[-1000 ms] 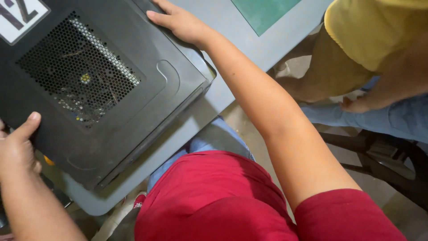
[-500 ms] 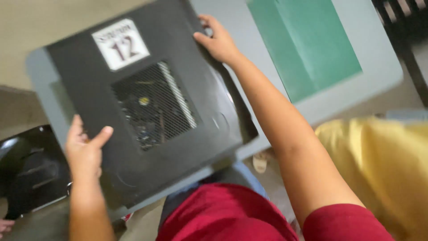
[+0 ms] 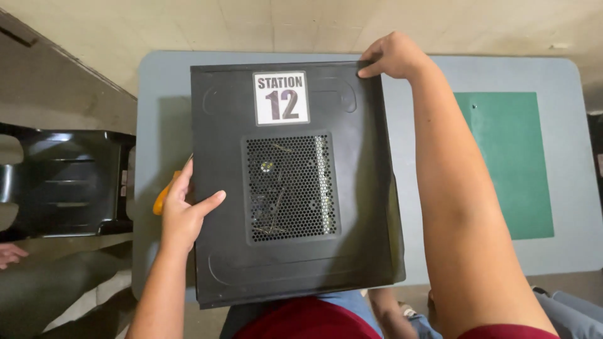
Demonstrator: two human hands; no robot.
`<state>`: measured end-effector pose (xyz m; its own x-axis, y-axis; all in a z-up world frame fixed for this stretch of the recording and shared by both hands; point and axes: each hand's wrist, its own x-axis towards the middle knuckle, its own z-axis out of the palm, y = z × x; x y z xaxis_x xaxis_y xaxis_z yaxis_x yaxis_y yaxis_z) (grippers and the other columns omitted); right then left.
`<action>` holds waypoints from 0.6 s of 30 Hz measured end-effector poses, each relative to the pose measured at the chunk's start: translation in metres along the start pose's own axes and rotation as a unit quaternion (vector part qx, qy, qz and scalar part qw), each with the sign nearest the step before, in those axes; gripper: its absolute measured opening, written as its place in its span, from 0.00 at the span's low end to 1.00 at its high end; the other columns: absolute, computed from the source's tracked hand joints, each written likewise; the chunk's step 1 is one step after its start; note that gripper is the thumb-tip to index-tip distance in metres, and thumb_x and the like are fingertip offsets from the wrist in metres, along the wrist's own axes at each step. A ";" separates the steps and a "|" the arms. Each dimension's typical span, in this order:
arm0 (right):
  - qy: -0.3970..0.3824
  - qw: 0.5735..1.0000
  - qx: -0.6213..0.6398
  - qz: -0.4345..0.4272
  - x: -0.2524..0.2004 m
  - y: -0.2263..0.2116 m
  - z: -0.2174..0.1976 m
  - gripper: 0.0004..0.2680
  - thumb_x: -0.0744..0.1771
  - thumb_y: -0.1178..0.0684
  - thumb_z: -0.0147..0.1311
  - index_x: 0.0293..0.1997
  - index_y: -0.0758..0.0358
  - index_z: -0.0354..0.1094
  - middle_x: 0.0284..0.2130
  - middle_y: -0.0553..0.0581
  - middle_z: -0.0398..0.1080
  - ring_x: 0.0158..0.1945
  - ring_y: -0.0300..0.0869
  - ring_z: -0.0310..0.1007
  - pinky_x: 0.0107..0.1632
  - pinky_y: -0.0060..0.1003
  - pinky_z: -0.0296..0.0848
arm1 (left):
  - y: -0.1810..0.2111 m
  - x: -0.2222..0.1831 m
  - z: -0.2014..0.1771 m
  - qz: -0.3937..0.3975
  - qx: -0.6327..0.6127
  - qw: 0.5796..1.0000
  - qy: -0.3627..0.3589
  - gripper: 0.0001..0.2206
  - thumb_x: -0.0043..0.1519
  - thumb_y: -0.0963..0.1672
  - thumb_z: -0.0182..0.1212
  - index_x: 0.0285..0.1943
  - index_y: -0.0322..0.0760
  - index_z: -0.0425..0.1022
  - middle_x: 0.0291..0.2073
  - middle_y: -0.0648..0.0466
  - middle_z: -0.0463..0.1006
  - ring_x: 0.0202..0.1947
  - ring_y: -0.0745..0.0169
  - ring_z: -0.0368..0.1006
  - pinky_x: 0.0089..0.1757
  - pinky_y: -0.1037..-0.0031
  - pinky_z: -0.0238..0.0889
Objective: Using a screwdriver to remove screws and then sliding off the side panel of a desktop computer tower.
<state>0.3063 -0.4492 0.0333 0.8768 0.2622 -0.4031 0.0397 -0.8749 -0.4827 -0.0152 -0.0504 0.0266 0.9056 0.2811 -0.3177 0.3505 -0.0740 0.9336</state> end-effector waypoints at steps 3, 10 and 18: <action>-0.027 0.998 -0.002 0.055 -0.017 -0.023 -0.009 0.15 0.62 0.47 0.66 0.53 0.50 0.76 0.47 0.50 0.74 0.50 0.42 0.70 0.49 0.40 0.69 | 0.002 0.000 -0.001 -0.007 0.032 0.999 0.003 0.39 0.51 0.40 0.68 0.75 0.41 0.60 0.72 0.56 0.65 0.72 0.65 0.58 0.69 0.71 0.49; -0.051 0.997 -0.022 0.053 -0.010 -0.024 -0.012 0.14 0.63 0.48 0.66 0.54 0.52 0.77 0.51 0.50 0.74 0.54 0.44 0.69 0.53 0.42 0.68 | 0.004 0.001 -0.001 -0.053 0.056 0.997 0.019 0.40 0.50 0.43 0.70 0.76 0.41 0.59 0.73 0.56 0.63 0.74 0.62 0.56 0.69 0.68 0.48; 0.049 0.991 0.124 -0.017 0.003 0.015 0.009 0.14 0.57 0.51 0.74 0.43 0.54 0.80 0.43 0.49 0.77 0.52 0.37 0.72 0.60 0.34 0.66 | -0.006 0.004 -0.001 -0.022 0.028 0.999 0.020 0.40 0.50 0.41 0.70 0.75 0.38 0.60 0.70 0.54 0.67 0.69 0.67 0.62 0.66 0.74 0.52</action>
<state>0.3052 -0.4582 0.0181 0.9201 0.2371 -0.3117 -0.0393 -0.7359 -0.6760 -0.0139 -0.0476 0.0201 0.8793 0.3239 -0.3492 0.4029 -0.1149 0.9080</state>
